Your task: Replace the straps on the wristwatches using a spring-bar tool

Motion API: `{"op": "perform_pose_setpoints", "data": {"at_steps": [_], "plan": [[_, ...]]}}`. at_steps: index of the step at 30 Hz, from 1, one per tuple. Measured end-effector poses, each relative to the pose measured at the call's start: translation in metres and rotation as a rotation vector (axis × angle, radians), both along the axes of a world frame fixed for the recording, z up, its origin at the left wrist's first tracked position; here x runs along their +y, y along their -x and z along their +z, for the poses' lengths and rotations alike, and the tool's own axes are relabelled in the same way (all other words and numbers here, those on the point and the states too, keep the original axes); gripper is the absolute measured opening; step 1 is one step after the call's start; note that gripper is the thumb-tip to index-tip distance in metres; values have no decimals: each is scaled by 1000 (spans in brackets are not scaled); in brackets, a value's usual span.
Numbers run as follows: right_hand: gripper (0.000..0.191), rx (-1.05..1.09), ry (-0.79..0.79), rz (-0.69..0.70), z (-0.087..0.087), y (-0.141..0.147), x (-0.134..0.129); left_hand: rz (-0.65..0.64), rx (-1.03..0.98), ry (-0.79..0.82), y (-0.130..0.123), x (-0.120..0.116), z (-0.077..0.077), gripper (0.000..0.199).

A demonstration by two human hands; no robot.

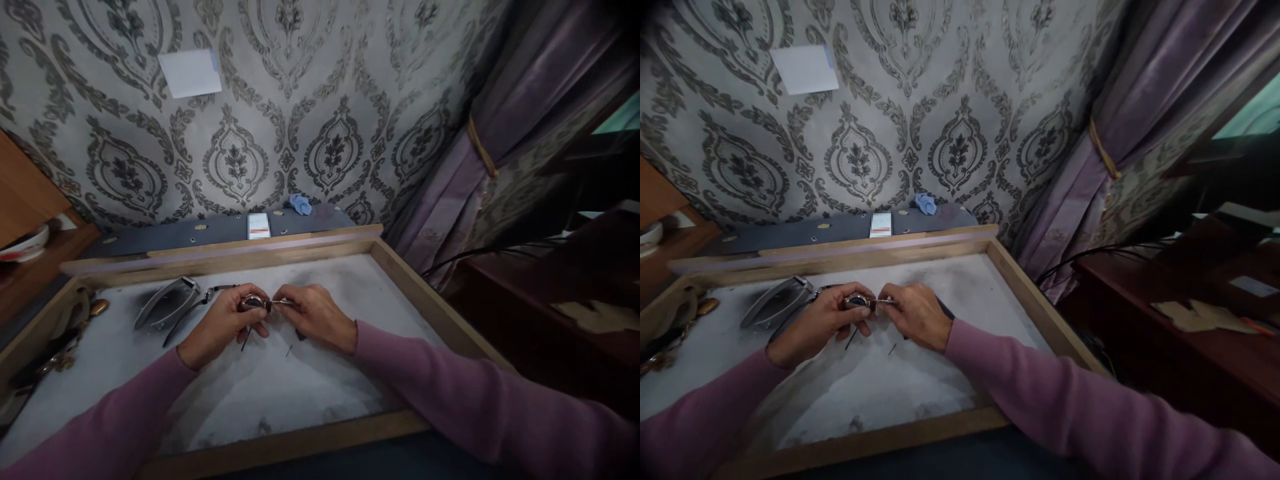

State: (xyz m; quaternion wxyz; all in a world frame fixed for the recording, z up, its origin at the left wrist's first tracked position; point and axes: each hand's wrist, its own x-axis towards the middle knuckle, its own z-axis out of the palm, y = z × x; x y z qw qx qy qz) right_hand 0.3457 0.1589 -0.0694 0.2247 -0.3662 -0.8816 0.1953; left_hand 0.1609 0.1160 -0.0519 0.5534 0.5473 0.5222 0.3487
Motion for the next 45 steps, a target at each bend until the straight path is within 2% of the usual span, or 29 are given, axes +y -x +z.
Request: {"op": "perform_pose_setpoints", "data": {"at_steps": [8, 11, 13, 16, 19, 21, 24, 27, 29, 32, 35, 45], "plan": [[10, -72, -63, 12, 2, -1, 1, -84, 79, -4, 0, 0, 0, 22], [8, -62, -21, 20, 2, 0, 2, -74, 72, 11, -1, -1, -1, 22], [7, -8, 58, 18, 4, 0, 2, -66, 64, 6, 0, -1, -2, 22], [16, 122, 154, 24, 14, -4, 1, -45, 30, 21, 1, -1, -1, 22], [10, 231, 133, 41, 24, -9, -2, -11, -22, 60, 1, -1, -1, 21], [13, 253, 106, 63, 27, -11, -3, 2, -52, 69, 2, -1, -1, 21], [24, 258, 113, 143, 23, -11, -2, 10, -84, 68, 1, -1, -1, 22], [25, 319, 137, 214, 15, -10, 1, 27, -86, 82, 0, -2, 0, 22], [25, 300, 125, 183, 12, -10, 2, 33, -79, 91, -1, -2, 1, 22], [26, 152, 68, 111, 14, -11, 0, 24, -77, 91, -1, -3, 1, 21], [27, 52, 28, 103, 18, -11, -4, 11, -73, 88, -2, -4, 0, 19], [23, 171, 105, 200, 18, -10, 2, 31, -88, 73, -4, -5, 3, 22]]}}
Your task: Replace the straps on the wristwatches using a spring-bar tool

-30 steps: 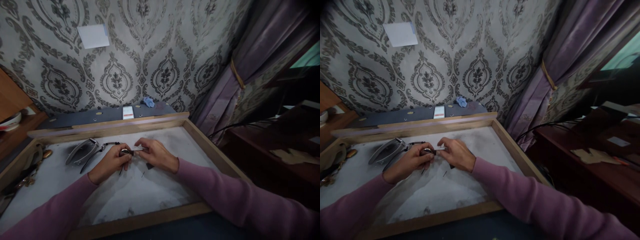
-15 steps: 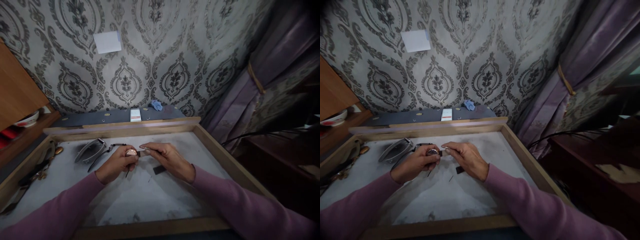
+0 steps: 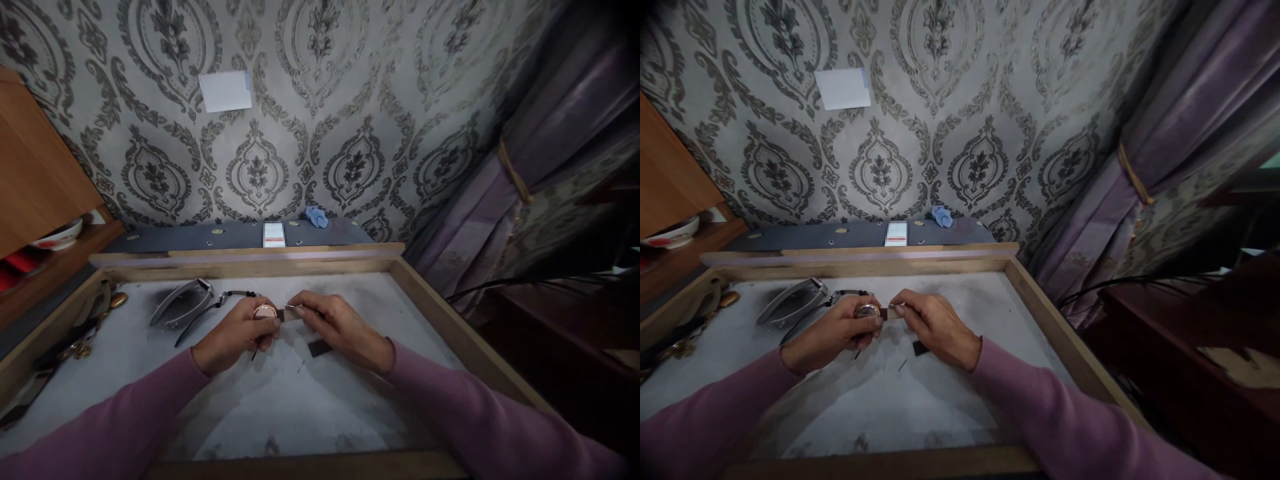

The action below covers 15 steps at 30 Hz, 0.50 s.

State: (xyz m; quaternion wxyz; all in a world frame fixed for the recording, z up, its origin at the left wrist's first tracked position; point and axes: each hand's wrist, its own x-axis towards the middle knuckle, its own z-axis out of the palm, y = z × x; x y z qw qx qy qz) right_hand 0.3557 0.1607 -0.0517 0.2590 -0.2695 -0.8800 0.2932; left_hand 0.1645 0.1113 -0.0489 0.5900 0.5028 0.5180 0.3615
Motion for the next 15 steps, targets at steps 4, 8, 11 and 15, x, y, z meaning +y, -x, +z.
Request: {"op": "perform_pose_setpoints", "data": {"at_steps": [4, 8, 11, 15], "plan": [[25, 39, -9, 2, -7, 0, 3, -1, 14, 0, 1, -1, 1, 22], [28, 64, -126, -1, -9, 0, 4, -8, 30, 8, 0, -1, 2, 20], [29, 26, -168, 7, -7, 0, 4, -25, 30, 3, -1, -1, 1, 17], [29, -1, -174, 32, -5, -1, 3, -18, 6, 10, -1, -1, -1, 18]]}}
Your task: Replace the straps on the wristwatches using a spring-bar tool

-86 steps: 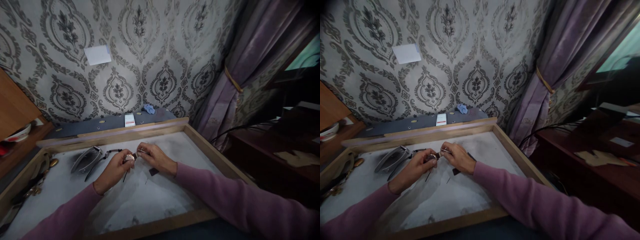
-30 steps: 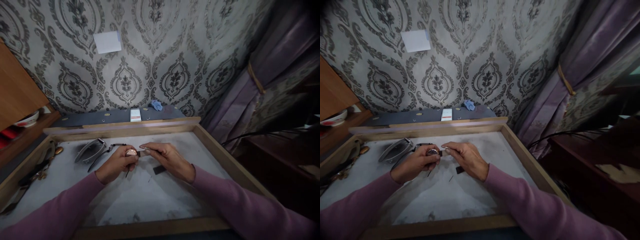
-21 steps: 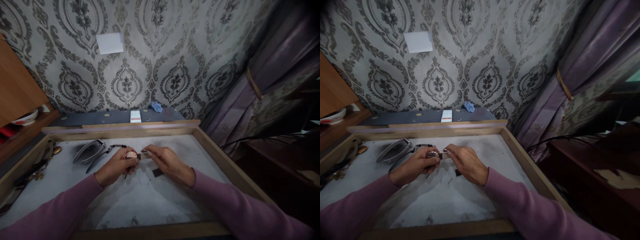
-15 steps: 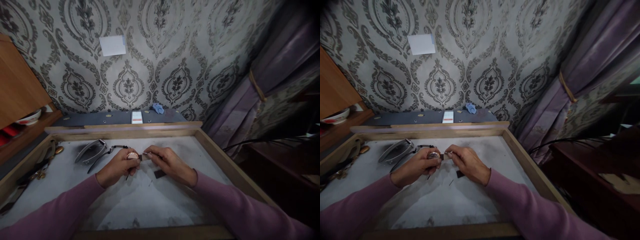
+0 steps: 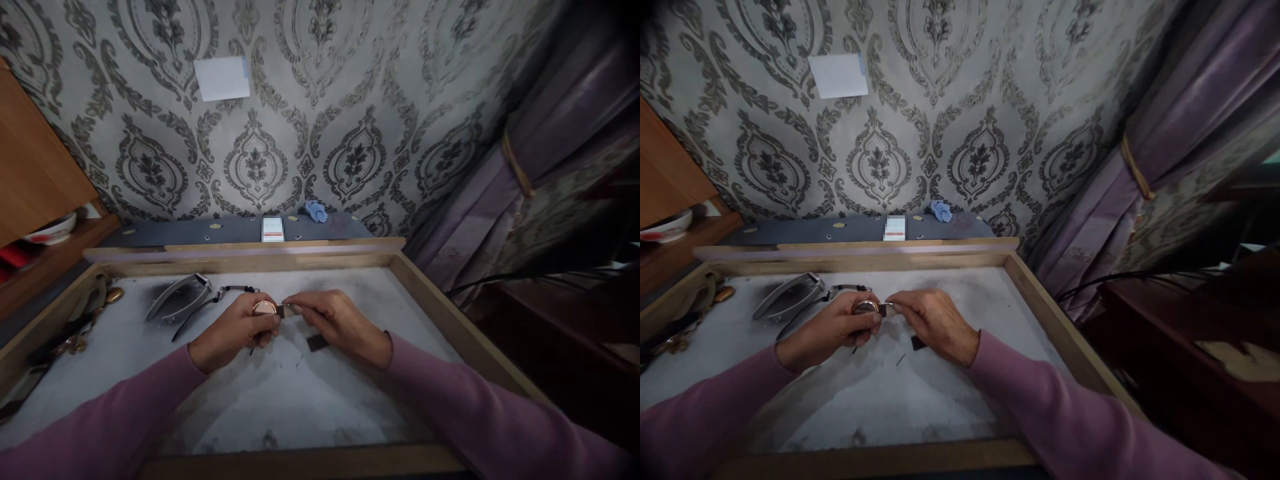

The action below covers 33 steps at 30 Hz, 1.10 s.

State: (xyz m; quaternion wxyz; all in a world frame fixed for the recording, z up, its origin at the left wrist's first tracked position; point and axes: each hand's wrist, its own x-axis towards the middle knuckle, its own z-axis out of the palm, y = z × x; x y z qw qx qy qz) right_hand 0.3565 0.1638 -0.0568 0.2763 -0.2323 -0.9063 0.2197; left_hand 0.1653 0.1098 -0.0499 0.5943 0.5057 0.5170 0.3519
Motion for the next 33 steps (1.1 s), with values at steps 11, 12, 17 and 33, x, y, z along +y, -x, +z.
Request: {"op": "perform_pose_setpoints", "data": {"at_steps": [11, 12, 17, 33], "plan": [[30, 5, 1, 56, -2, -1, 2, 33, -103, 34, -1, -1, -4, 20], [31, 3, 3, 61, -2, 0, 2, 37, -108, 31, -1, -2, -4, 20], [33, 14, 3, 83, 0, 1, 2, 44, -115, 7, -2, -2, -6, 19], [32, 62, 24, 103, -2, 1, 3, 30, -132, -14, -2, -1, -8, 22]]}}
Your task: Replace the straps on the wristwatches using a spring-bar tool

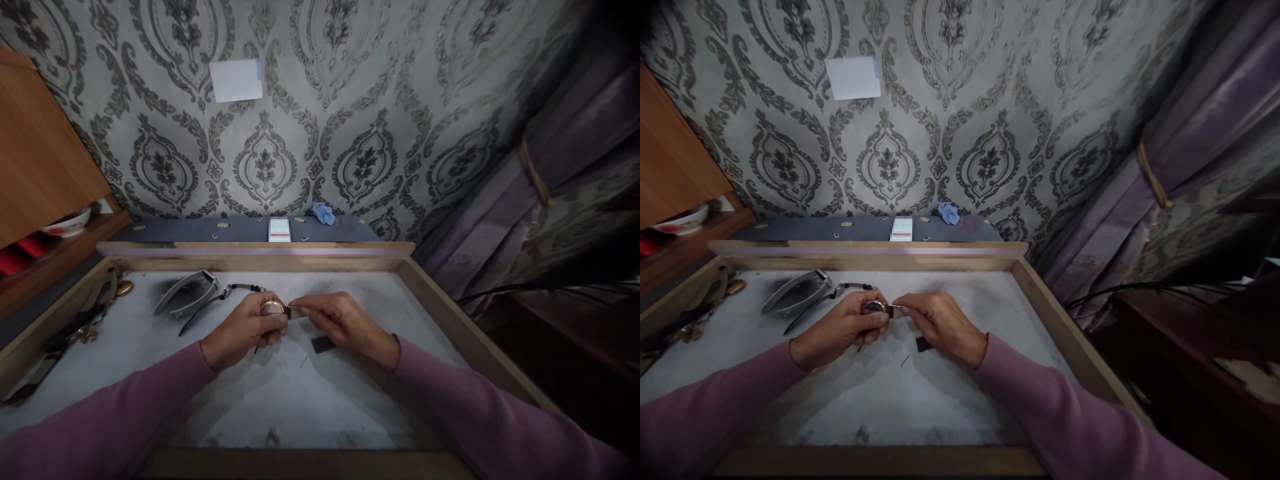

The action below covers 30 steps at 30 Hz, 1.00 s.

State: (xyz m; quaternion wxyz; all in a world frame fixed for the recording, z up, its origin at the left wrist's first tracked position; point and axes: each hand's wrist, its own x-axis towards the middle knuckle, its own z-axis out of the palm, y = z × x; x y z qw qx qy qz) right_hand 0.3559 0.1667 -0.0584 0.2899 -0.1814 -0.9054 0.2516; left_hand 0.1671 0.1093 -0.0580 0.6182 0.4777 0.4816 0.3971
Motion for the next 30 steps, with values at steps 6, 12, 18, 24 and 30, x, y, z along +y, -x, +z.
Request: {"op": "perform_pose_setpoints", "data": {"at_steps": [6, 12, 18, 24, 30], "plan": [[29, 27, -8, 13, -2, 0, 2, -25, -13, 25, 2, 0, 0, 22], [29, 55, 18, 23, -1, -4, 3, -61, -86, 23, 4, 0, 2, 24], [37, 50, 33, 32, 0, -6, 4, -69, -100, 31, 4, -1, 4, 26], [42, 33, 46, 39, 1, -5, 4, -92, -87, 15, 3, 1, 3, 24], [39, 25, 58, 29, 3, -4, 2, -95, -55, 7, 3, 0, 4, 24]]}}
